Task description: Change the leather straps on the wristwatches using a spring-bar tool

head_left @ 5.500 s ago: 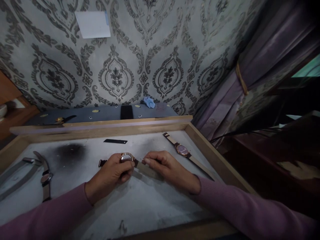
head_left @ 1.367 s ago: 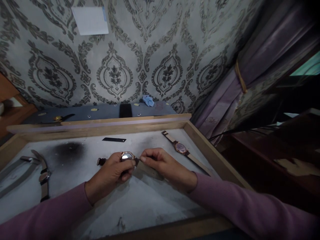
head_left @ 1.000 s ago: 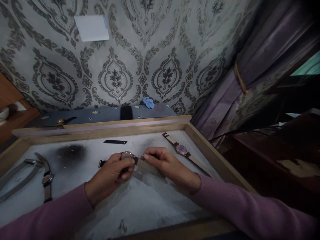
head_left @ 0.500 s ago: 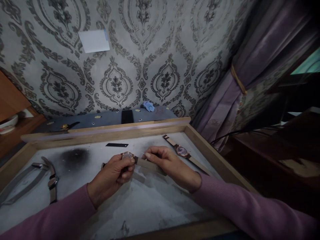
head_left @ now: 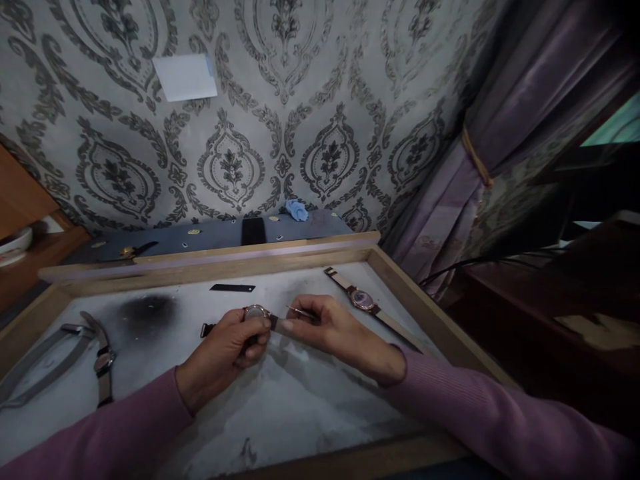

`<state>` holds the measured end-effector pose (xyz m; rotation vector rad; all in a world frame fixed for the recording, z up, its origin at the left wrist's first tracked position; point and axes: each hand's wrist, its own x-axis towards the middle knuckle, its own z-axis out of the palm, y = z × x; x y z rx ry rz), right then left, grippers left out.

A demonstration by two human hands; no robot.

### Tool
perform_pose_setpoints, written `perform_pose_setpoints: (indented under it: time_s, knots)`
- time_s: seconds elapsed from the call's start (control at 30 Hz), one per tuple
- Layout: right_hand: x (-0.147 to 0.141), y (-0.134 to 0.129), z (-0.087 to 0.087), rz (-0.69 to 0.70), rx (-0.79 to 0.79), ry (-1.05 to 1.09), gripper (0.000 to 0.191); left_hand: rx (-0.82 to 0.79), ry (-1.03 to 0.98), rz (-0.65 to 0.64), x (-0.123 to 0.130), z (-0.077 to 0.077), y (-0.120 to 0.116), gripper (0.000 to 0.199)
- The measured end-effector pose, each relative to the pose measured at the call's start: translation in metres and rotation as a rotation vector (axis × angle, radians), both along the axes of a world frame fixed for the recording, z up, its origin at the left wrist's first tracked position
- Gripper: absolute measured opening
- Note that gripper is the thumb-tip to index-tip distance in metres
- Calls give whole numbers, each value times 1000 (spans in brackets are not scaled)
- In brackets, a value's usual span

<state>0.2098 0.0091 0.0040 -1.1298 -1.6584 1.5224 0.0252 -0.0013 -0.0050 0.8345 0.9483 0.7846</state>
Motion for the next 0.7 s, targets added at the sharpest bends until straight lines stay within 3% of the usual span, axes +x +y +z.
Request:
perform_pose_setpoints:
  time_s: [0.23, 0.7]
  knots:
    - [1, 3, -4, 70, -73, -28, 34, 0, 39, -17, 2, 2, -1, 25]
    - [5, 4, 0, 37, -157, -7, 33, -79, -12, 24, -1, 4, 2, 24]
